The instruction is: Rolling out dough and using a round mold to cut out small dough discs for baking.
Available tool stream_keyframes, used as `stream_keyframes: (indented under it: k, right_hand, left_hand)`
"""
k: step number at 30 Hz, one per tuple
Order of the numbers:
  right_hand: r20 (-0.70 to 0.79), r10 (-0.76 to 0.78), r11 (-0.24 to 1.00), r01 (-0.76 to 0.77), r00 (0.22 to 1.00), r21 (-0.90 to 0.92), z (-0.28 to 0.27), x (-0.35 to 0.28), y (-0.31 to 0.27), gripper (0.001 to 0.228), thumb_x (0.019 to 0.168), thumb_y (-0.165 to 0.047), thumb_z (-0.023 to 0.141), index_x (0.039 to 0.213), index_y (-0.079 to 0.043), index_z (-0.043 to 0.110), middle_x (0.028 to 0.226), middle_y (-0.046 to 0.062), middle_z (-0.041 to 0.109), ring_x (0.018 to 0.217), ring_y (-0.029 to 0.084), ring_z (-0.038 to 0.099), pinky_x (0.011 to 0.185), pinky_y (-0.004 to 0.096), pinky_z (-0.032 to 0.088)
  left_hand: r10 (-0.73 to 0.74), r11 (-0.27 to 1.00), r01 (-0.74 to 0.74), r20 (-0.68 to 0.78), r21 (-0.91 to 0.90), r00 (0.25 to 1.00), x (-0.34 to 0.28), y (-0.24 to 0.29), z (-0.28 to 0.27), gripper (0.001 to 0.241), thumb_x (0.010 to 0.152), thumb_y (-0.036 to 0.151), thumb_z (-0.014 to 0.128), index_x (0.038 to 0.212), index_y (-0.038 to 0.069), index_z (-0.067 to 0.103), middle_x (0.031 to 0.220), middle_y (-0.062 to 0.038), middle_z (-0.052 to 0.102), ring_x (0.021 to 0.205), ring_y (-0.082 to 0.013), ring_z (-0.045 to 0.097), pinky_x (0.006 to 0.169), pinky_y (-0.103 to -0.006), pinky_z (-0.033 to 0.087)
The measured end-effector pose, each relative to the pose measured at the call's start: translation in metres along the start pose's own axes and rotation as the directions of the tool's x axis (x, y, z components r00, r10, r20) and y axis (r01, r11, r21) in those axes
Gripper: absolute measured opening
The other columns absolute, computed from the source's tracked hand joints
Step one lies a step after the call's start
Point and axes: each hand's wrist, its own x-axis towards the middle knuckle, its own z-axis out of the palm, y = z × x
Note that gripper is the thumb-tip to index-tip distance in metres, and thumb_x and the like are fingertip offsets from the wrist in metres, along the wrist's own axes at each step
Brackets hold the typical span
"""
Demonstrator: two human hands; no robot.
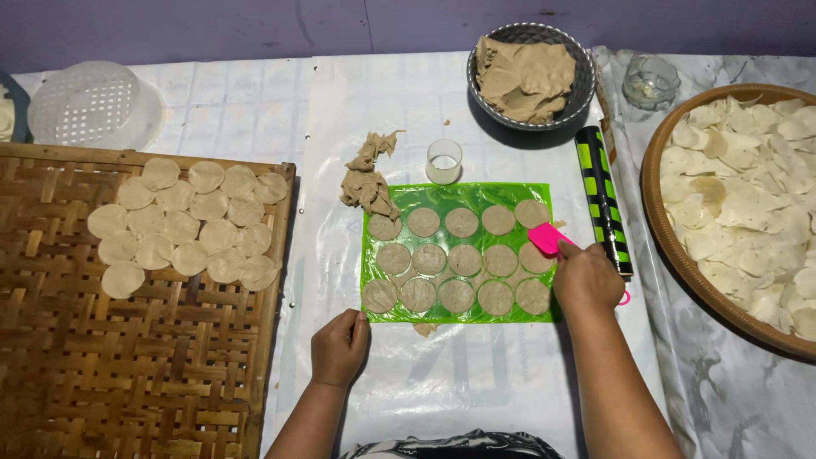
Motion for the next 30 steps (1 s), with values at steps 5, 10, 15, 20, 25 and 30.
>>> stream_keyframes:
  k: [5, 10, 15, 20, 25, 30]
  right_hand:
    - [-0.114, 0.044, 0.979, -0.02, 0.993, 0.203, 0.027, 0.015, 0.005, 0.024, 0.097, -0.033, 0.068, 0.117, -0.032, 0.08, 0.102, 0.012, 0.069, 0.089, 0.032, 0.07, 0.071, 0.048, 0.055]
    - [-0.167, 0.102, 0.876, -0.01, 0.981, 0.482, 0.032, 0.013, 0.001, 0.025, 0.099, -0.027, 0.07, 0.122, -0.029, 0.078, 0.102, 0.01, 0.069, 0.091, 0.031, 0.068, 0.076, 0.046, 0.054]
    - [-0.249, -0.064, 0.707, 0.219, 0.967, 0.672, -0.014, -0.023, -0.033, 0.034, 0.099, -0.012, 0.071, 0.13, -0.026, 0.075, 0.094, 0.008, 0.065, 0.08, 0.02, 0.065, 0.074, 0.031, 0.051]
    - [-0.289, -0.451, 0.449, 0.495, 0.844, 0.744, -0.041, -0.088, -0.082, 0.044, 0.088, 0.002, 0.067, 0.126, -0.021, 0.075, 0.094, 0.005, 0.064, 0.083, 0.017, 0.066, 0.074, 0.029, 0.053]
    - [-0.201, -0.589, 0.456, 0.527, 0.783, 0.717, -0.052, -0.122, -0.11, 0.043, 0.083, -0.001, 0.073, 0.119, -0.023, 0.077, 0.091, 0.003, 0.066, 0.078, 0.016, 0.068, 0.069, 0.029, 0.054]
    - [-0.087, -0.668, 0.62, 0.618, 0.739, 0.484, -0.065, -0.141, -0.139, 0.04, 0.081, -0.011, 0.072, 0.116, -0.029, 0.078, 0.091, 0.002, 0.069, 0.077, 0.023, 0.069, 0.066, 0.038, 0.054]
  left_hand:
    - [0.006, 1.0, -0.006, -0.006, -0.021, 1.0, 0.0, 0.002, -0.001, 0.021, 0.095, 0.022, 0.063, 0.081, 0.007, 0.068, 0.068, -0.013, 0.064, 0.057, -0.0309, 0.063, 0.055, -0.0412, 0.049]
    - [0.03, 0.993, -0.031, -0.015, -0.116, 0.999, 0.003, -0.019, 0.008, 0.029, 0.099, 0.023, 0.059, 0.077, 0.005, 0.067, 0.068, -0.01, 0.068, 0.058, -0.0243, 0.066, 0.055, -0.037, 0.05]
    - [-0.374, 0.57, 0.463, 0.288, -0.679, 0.882, 0.022, -0.061, 0.043, 0.052, 0.112, 0.039, 0.046, 0.089, -0.002, 0.069, 0.063, -0.011, 0.062, 0.05, -0.0183, 0.051, 0.046, -0.0311, 0.039]
    - [-0.252, 0.14, 0.678, 0.636, -0.722, 0.729, 0.05, 0.024, 0.009, 0.061, 0.099, 0.055, 0.037, 0.119, 0.004, 0.065, 0.096, -0.007, 0.075, 0.087, -0.0167, 0.073, 0.077, -0.0293, 0.06]
    - [-0.184, 0.039, 0.689, 0.672, -0.724, 0.717, 0.042, 0.004, 0.001, 0.054, 0.102, 0.05, 0.05, 0.121, 0.002, 0.065, 0.101, -0.005, 0.073, 0.091, -0.0146, 0.069, 0.08, -0.0285, 0.057]
    - [-0.212, 0.525, 0.393, 0.332, -0.755, 0.919, 0.024, -0.028, 0.009, 0.023, 0.093, 0.014, 0.074, 0.11, -0.001, 0.068, 0.093, -0.004, 0.072, 0.081, -0.009, 0.066, 0.074, -0.0241, 0.054]
